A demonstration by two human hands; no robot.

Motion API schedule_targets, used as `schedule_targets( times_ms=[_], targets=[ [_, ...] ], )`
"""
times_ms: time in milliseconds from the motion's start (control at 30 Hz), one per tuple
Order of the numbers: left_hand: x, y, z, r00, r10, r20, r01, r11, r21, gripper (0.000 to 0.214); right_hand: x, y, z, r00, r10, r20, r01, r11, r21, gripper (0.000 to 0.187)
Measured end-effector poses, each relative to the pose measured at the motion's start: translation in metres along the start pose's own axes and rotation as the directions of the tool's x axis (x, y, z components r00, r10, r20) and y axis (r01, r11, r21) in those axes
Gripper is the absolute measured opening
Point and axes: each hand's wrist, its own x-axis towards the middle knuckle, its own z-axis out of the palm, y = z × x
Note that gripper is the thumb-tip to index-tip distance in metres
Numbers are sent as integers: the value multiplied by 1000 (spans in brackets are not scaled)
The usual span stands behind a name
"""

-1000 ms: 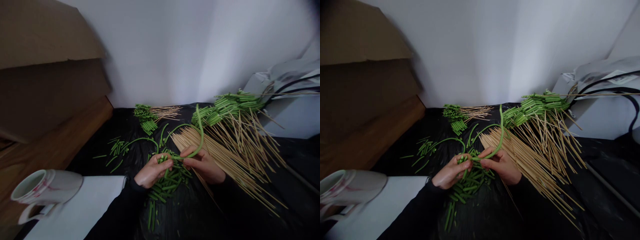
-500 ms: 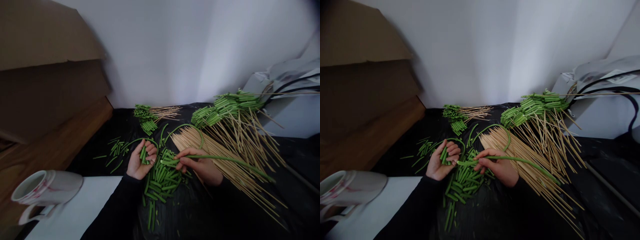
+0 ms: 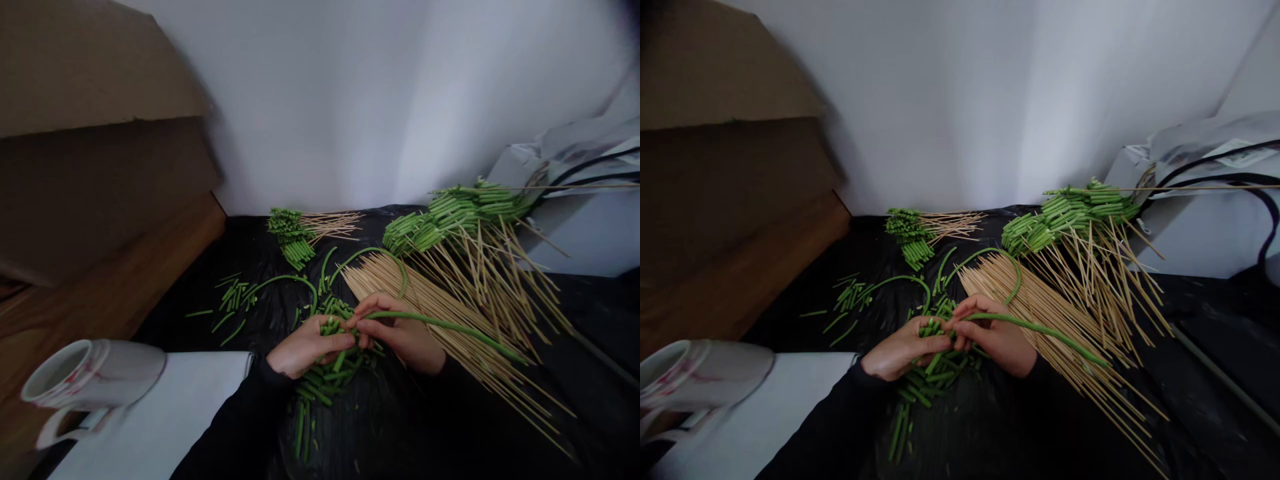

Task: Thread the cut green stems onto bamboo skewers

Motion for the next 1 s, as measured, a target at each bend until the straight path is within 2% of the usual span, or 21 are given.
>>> schedule_targets(
  times_ms=[167, 300, 567, 700, 800, 900, 933, 1000],
  targets=[
    [2, -3, -3, 999, 5, -51, -3, 999, 37, 31, 2, -2, -6, 993, -42, -109, 29, 993, -113, 19],
    [2, -4, -3, 987, 88, -133, -92, 995, -27, 32, 3, 0, -10, 975, -72, -208, 48, 992, -117, 21],
    [8, -9, 4, 929, 114, -352, -216, 939, -267, 29, 2, 2, -1, 963, -78, -260, 20, 976, -216, 19],
    [12, -7, 2, 900, 136, -414, -312, 865, -392, 27, 0, 2, 7, 971, -120, -205, 49, 945, -322, 15],
    [11, -2, -9, 913, 94, -396, -331, 738, -588, 22, -1, 0, 9, 983, -82, -164, 27, 950, -313, 17],
    [10, 3, -21, 949, 52, -311, -274, 626, -730, 18, -1, -3, 7, 989, -9, -145, -25, 972, -232, 19],
    [9, 3, -23, 957, 39, -287, -247, 629, -737, 16, -1, -4, 6, 991, 13, -132, -40, 978, -205, 20],
    [8, 2, -22, 969, 12, -246, -186, 693, -697, 12, -1, -5, 5, 994, 48, -94, -63, 985, -161, 20]
  ],
)
